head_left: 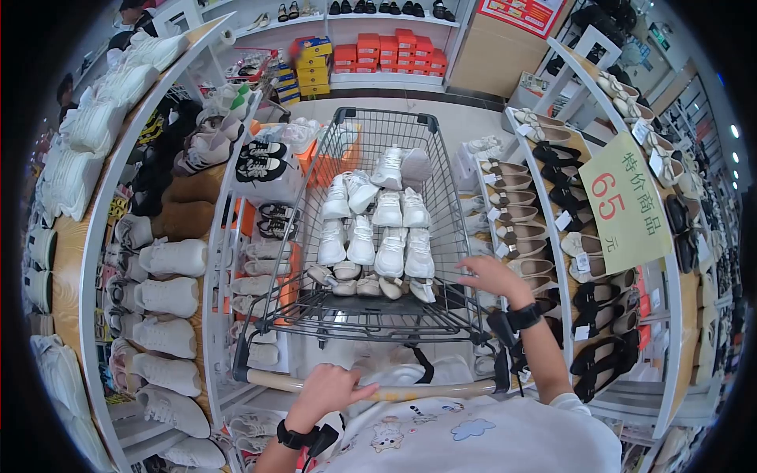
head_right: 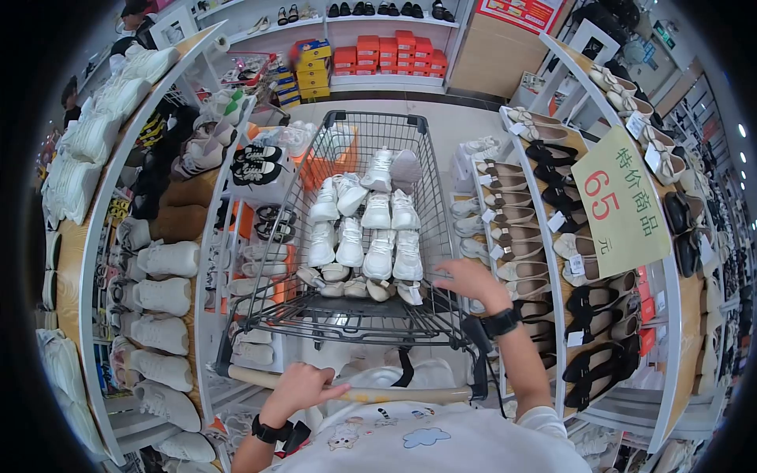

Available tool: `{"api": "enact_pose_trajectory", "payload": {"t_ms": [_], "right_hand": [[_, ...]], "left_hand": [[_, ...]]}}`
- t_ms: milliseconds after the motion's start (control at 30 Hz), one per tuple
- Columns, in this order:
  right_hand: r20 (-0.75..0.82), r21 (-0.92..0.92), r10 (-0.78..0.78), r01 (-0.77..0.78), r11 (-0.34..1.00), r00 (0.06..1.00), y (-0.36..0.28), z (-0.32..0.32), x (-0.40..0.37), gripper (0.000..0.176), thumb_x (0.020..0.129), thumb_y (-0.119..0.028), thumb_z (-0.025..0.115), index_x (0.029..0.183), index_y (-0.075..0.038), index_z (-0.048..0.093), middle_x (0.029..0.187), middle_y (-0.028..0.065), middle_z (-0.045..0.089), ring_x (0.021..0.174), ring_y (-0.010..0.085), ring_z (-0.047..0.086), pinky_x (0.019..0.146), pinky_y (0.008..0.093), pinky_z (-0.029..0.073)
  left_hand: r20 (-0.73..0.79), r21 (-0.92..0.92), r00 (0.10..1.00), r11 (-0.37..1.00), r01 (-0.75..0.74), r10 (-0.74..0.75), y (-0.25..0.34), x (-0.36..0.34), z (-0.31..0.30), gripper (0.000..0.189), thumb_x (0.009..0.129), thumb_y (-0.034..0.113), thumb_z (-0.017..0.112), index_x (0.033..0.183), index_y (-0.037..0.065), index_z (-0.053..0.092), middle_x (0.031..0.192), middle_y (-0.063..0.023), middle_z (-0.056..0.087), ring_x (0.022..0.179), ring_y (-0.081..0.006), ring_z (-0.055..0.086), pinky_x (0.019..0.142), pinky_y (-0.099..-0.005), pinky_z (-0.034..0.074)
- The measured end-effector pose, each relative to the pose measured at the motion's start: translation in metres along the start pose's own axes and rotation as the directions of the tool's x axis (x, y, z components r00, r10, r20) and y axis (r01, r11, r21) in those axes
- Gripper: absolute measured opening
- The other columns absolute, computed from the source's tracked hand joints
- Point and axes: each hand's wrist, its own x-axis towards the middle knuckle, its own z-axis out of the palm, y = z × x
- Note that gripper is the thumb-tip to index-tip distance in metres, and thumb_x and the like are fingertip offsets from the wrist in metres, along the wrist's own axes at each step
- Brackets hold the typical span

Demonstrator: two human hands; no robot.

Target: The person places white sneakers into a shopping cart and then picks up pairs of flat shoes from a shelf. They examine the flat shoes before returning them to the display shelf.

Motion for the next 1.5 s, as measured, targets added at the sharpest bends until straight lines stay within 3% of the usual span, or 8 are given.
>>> {"api": "enact_pose_trajectory", "payload": {"t_ms": [300, 533, 700, 833, 1133, 1267, 1367, 1500], "right_hand": [[0.458, -0.161, 0.124, -0.056, 0.985, 0.88, 0.051, 0.139, 0.142, 0.055, 0.078, -0.055, 0.054, 0.103, -0.007, 0.065, 0.109, 0.0177, 0.062, 0.101, 0.0336, 0.058, 0.084, 0.0429, 0.046], [0.471, -0.383, 0.334, -0.152, 0.911, 0.816, 0.102, 0.198, 0.135, 0.061, 0.077, -0.06, 0.055, 0.111, -0.009, 0.063, 0.118, 0.0117, 0.06, 0.108, 0.031, 0.057, 0.089, 0.043, 0.045], [0.496, -0.271, 0.433, -0.34, 0.901, 0.752, 0.108, 0.204, 0.138, 0.076, 0.077, -0.068, 0.05, 0.12, -0.006, 0.057, 0.127, 0.0151, 0.053, 0.119, 0.0344, 0.048, 0.098, 0.0518, 0.034], [0.531, -0.131, 0.362, -0.347, 0.929, 0.766, 0.144, 0.24, 0.152, 0.089, 0.07, -0.074, 0.051, 0.125, -0.003, 0.053, 0.128, 0.0182, 0.051, 0.12, 0.0324, 0.048, 0.099, 0.0428, 0.036], [0.314, 0.096, 0.133, -0.171, 0.981, 0.94, 0.136, 0.226, 0.147, 0.092, 0.059, -0.071, 0.064, 0.109, 0.005, 0.06, 0.111, 0.0207, 0.06, 0.106, 0.0301, 0.057, 0.089, 0.0351, 0.043], [0.252, -0.003, 0.277, -0.286, 0.958, 0.927, 0.101, 0.198, 0.149, 0.073, 0.061, -0.071, 0.062, 0.071, 0.0, 0.066, 0.073, 0.0134, 0.064, 0.07, 0.022, 0.061, 0.064, 0.0349, 0.046], [0.48, 0.083, 0.234, -0.31, 0.947, 0.845, 0.092, 0.189, 0.146, 0.082, 0.07, -0.07, 0.054, 0.096, 0.007, 0.063, 0.091, 0.0179, 0.065, 0.081, 0.0287, 0.061, 0.075, 0.0345, 0.047], [0.395, 0.447, 0.163, -0.345, 0.825, 0.904, 0.069, 0.163, 0.15, 0.082, 0.077, -0.065, 0.05, 0.119, 0.005, 0.053, 0.116, 0.0174, 0.057, 0.101, 0.028, 0.056, 0.084, 0.0365, 0.044]], "left_hand": [[-0.026, 0.077, 0.996, 0.993, 0.084, -0.083, 0.002, -0.001, 0.001, 0.052, 0.084, 0.053, 0.049, 0.06, 0.008, 0.059, 0.045, -0.012, 0.052, 0.047, -0.0317, 0.056, 0.047, -0.0395, 0.045], [-0.013, 0.015, 0.988, 0.988, 0.153, -0.153, 0.009, -0.003, 0.002, 0.053, 0.087, 0.052, 0.045, 0.064, 0.007, 0.061, 0.047, -0.0124, 0.053, 0.049, -0.033, 0.057, 0.048, -0.0401, 0.046], [-0.105, -0.056, 0.971, 0.977, 0.208, -0.213, 0.014, -0.005, 0.006, 0.047, 0.084, 0.047, 0.052, 0.065, 0.005, 0.061, 0.057, -0.0189, 0.055, 0.054, -0.0346, 0.056, 0.051, -0.043, 0.044], [-0.088, -0.04, 0.971, 0.975, 0.22, -0.223, 0.016, -0.005, 0.005, 0.046, 0.084, 0.047, 0.051, 0.065, 0.006, 0.062, 0.056, -0.0183, 0.055, 0.052, -0.0346, 0.056, 0.051, -0.0434, 0.044], [-0.08, -0.105, 0.975, 0.974, 0.201, -0.21, 0.016, -0.004, 0.005, 0.048, 0.084, 0.048, 0.05, 0.065, 0.006, 0.062, 0.056, -0.0178, 0.056, 0.053, -0.0348, 0.055, 0.052, -0.043, 0.044], [-0.066, -0.099, 0.98, 0.978, 0.181, -0.188, 0.017, -0.003, 0.001, 0.048, 0.084, 0.048, 0.05, 0.065, 0.005, 0.062, 0.056, -0.0177, 0.055, 0.053, -0.0347, 0.055, 0.052, -0.0429, 0.044], [-0.03, -0.159, 0.977, 0.966, 0.205, -0.212, 0.019, -0.008, 0.01, 0.049, 0.084, 0.048, 0.05, 0.064, 0.004, 0.061, 0.055, -0.0176, 0.055, 0.053, -0.0348, 0.055, 0.052, -0.043, 0.044], [-0.011, -0.144, 0.98, 0.97, 0.194, -0.198, 0.014, -0.008, 0.012, 0.044, 0.082, 0.045, 0.054, 0.066, 0.004, 0.061, 0.059, -0.017, 0.056, 0.057, -0.0343, 0.055, 0.056, -0.0423, 0.043]]}}
